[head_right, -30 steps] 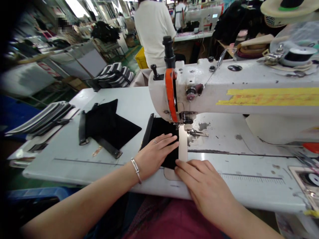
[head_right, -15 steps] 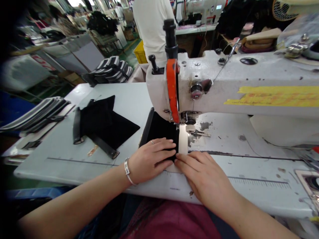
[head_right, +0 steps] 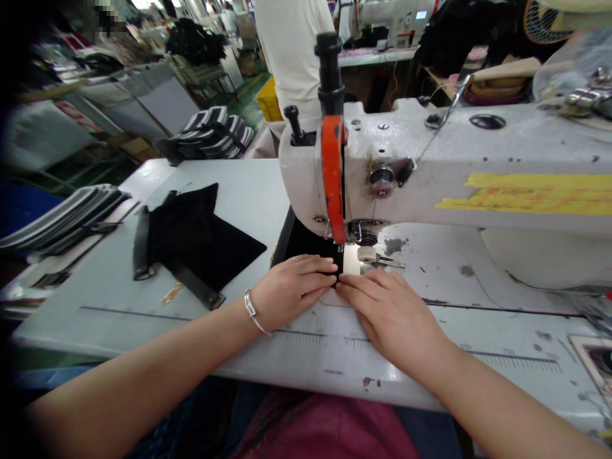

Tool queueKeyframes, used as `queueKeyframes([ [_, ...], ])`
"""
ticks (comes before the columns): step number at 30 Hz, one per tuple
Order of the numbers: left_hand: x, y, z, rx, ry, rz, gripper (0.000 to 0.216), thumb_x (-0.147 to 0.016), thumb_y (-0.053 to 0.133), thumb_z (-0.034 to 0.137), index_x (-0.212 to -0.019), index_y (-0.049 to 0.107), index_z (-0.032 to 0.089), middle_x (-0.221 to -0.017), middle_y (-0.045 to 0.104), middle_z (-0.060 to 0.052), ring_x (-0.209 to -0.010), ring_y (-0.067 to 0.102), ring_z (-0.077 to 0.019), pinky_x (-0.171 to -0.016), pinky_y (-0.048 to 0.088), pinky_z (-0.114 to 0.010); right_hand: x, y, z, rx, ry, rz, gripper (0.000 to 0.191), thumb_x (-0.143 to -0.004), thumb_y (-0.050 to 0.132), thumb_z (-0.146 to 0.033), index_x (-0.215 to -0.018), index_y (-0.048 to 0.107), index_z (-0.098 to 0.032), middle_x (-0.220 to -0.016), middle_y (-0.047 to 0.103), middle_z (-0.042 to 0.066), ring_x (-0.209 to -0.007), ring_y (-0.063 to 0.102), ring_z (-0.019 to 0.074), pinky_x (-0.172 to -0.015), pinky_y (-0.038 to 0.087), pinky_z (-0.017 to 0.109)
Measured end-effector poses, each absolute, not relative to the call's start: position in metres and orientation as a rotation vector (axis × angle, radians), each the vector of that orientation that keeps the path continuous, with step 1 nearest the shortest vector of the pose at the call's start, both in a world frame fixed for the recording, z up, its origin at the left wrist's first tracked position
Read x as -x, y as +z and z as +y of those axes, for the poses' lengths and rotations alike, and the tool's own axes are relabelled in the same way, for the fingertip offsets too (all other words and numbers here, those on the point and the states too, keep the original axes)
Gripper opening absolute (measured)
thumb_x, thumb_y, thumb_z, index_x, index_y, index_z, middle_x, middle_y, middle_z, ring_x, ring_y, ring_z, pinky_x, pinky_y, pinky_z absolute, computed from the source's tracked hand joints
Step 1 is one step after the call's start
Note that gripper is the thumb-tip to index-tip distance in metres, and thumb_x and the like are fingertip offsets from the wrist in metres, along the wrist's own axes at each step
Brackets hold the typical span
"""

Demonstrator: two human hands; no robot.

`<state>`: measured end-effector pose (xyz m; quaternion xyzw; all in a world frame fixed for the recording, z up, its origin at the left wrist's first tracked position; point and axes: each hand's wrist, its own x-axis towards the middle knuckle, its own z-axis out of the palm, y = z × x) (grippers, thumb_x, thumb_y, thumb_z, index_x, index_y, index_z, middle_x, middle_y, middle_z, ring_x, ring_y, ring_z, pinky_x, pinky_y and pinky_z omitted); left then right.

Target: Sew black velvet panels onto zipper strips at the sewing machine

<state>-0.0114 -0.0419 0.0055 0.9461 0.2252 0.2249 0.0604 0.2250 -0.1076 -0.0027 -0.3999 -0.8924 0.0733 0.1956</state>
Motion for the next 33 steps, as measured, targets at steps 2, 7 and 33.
queueKeyframes([
  [2, 0.009, 0.005, -0.037, -2.876, 0.698, 0.665, 0.023, -0.103, 0.051, 0.019, -0.102, 0.073, 0.014, -0.117, 0.074, -0.006, -0.113, 0.068, -0.0191, -0.105, 0.055, -0.036, -0.225, -0.003, -0.103, 1.127, 0.192, -2.495, 0.038, -0.101, 0.050, -0.015, -0.138, 0.056, -0.022, -0.140, 0.061, 0.004, -0.116, 0.055, 0.0254, -0.099, 0.048, 0.048],
  [7, 0.006, 0.002, -0.026, -2.917, 0.695, 0.709, 0.020, -0.102, 0.053, 0.017, -0.100, 0.072, 0.016, -0.114, 0.074, -0.007, -0.107, 0.068, -0.0187, -0.100, 0.055, -0.036, -0.226, -0.009, -0.095, 1.161, 0.148, -2.468, 0.040, -0.102, 0.050, -0.016, -0.141, 0.054, -0.023, -0.140, 0.061, 0.004, -0.121, 0.055, 0.0263, -0.100, 0.046, 0.048],
  [33, 0.000, -0.004, -0.023, -3.227, 0.558, 0.633, 0.019, -0.102, 0.050, 0.016, -0.093, 0.066, 0.013, -0.093, 0.069, -0.005, -0.092, 0.065, -0.0187, -0.086, 0.054, -0.034, -0.225, -0.017, -0.096, 1.152, 0.036, -2.347, 0.024, -0.101, 0.059, -0.020, -0.124, 0.064, -0.022, -0.126, 0.068, 0.003, -0.111, 0.062, 0.0225, -0.096, 0.047, 0.042],
])
